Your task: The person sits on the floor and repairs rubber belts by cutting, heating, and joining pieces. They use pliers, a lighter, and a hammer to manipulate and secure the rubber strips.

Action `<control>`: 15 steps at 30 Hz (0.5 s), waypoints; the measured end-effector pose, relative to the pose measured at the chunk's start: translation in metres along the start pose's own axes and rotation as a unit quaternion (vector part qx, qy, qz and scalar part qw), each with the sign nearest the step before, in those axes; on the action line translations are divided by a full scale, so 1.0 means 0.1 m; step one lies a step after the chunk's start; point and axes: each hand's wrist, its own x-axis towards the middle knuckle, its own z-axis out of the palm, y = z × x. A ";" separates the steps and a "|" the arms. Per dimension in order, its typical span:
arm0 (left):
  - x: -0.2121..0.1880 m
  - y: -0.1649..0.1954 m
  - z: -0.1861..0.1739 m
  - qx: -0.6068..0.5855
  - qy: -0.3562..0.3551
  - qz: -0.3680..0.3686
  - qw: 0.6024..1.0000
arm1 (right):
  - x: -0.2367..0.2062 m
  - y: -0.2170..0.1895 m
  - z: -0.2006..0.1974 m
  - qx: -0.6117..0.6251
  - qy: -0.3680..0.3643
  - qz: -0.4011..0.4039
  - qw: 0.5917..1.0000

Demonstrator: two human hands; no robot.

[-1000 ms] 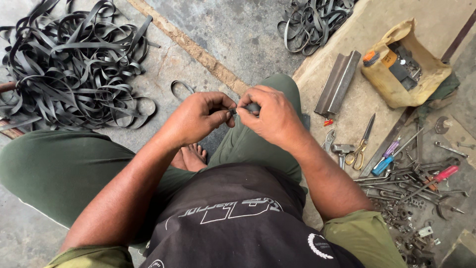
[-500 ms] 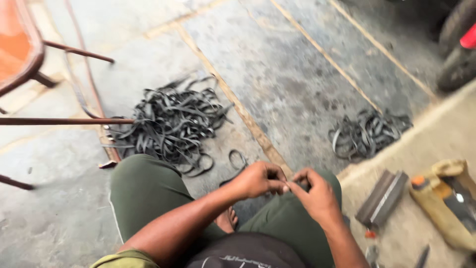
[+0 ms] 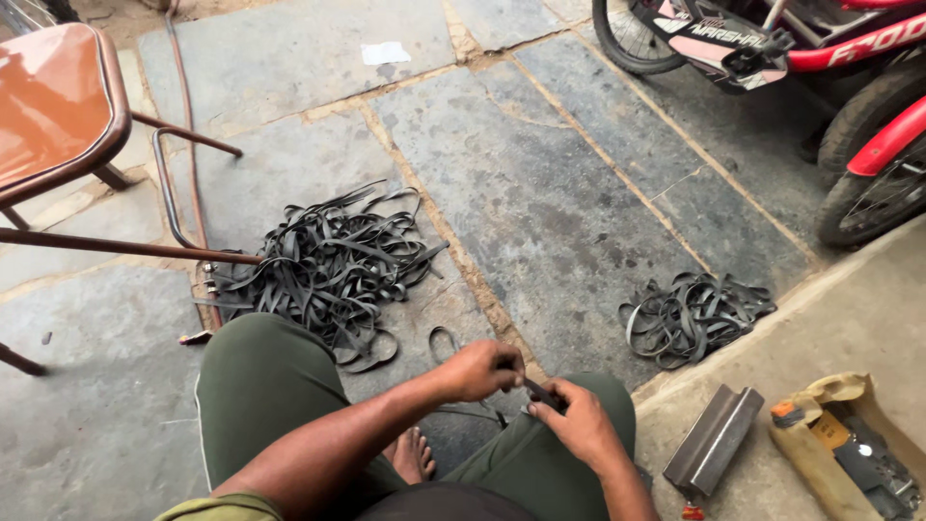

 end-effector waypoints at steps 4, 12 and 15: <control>0.16 0.20 -0.28 -0.042 0.116 0.013 0.992 | 0.43 0.37 -0.11 -0.037 0.026 -0.029 0.999; 0.60 0.53 0.08 0.019 0.124 -0.061 0.990 | 0.93 1.09 -1.68 -0.058 0.516 -0.052 0.853; 1.05 0.44 0.61 -0.012 0.110 -0.019 0.994 | 0.49 1.43 -2.33 -0.141 0.515 -0.031 0.845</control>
